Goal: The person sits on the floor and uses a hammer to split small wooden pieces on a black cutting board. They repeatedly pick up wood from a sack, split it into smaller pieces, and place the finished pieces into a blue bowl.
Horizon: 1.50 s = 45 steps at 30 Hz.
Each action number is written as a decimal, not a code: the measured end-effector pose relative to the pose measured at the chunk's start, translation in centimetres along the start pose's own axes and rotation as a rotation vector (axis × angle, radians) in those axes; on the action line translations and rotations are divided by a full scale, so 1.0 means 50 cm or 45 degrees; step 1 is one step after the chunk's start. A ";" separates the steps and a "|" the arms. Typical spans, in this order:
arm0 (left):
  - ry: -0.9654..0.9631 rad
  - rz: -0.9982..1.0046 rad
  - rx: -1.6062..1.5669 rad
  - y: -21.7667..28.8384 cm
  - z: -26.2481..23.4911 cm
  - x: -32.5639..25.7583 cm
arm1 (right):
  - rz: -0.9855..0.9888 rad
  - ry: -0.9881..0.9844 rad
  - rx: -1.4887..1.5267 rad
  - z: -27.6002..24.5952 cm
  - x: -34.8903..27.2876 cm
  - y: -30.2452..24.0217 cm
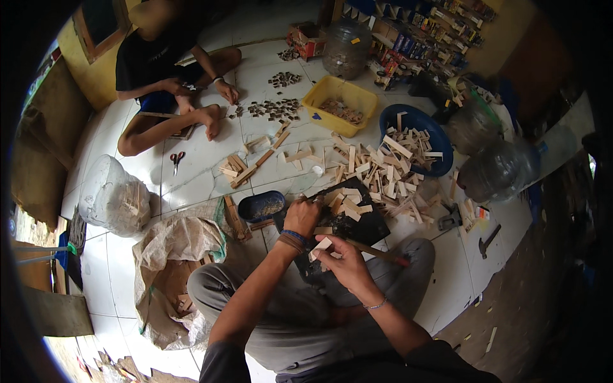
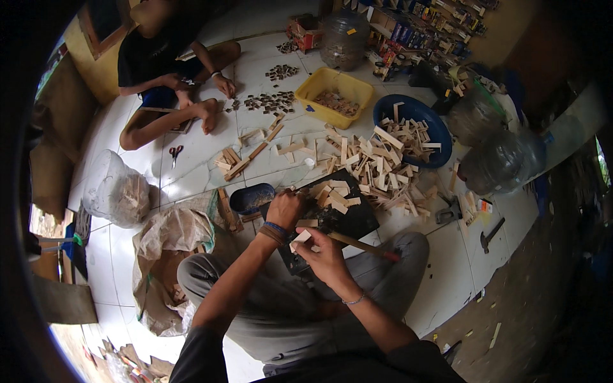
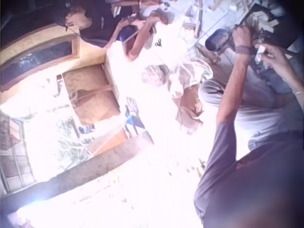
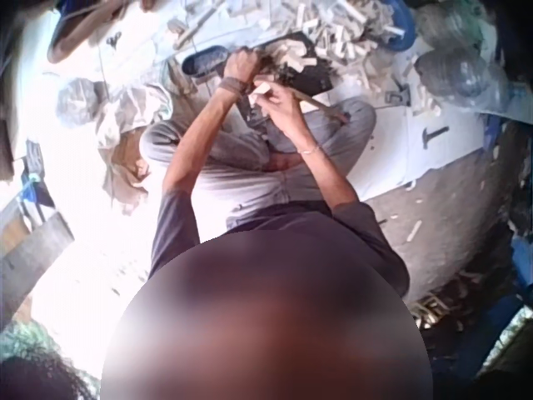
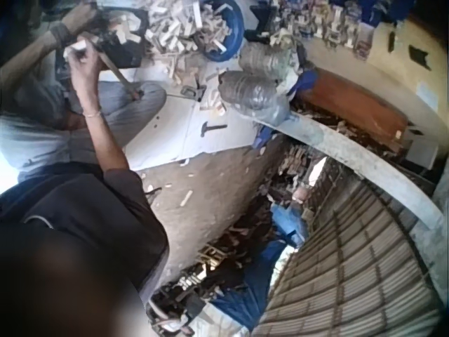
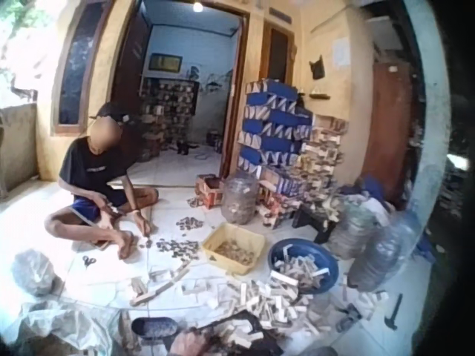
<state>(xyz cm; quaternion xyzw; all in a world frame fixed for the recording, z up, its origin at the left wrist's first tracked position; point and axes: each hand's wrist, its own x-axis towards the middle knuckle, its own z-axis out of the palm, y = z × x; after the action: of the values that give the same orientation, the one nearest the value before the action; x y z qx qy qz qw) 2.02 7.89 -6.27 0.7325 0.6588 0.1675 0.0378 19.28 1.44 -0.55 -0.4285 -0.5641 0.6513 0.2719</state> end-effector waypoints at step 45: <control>0.678 -0.578 -1.586 0.068 -0.121 -0.231 | -0.246 0.037 -0.156 0.006 0.019 0.026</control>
<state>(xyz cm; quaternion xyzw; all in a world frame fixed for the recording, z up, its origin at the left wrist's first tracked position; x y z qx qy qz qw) 2.61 -4.82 -1.91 0.3538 0.5637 0.6738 0.3209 18.74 1.83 -2.05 -0.3972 -0.6376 0.5801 0.3148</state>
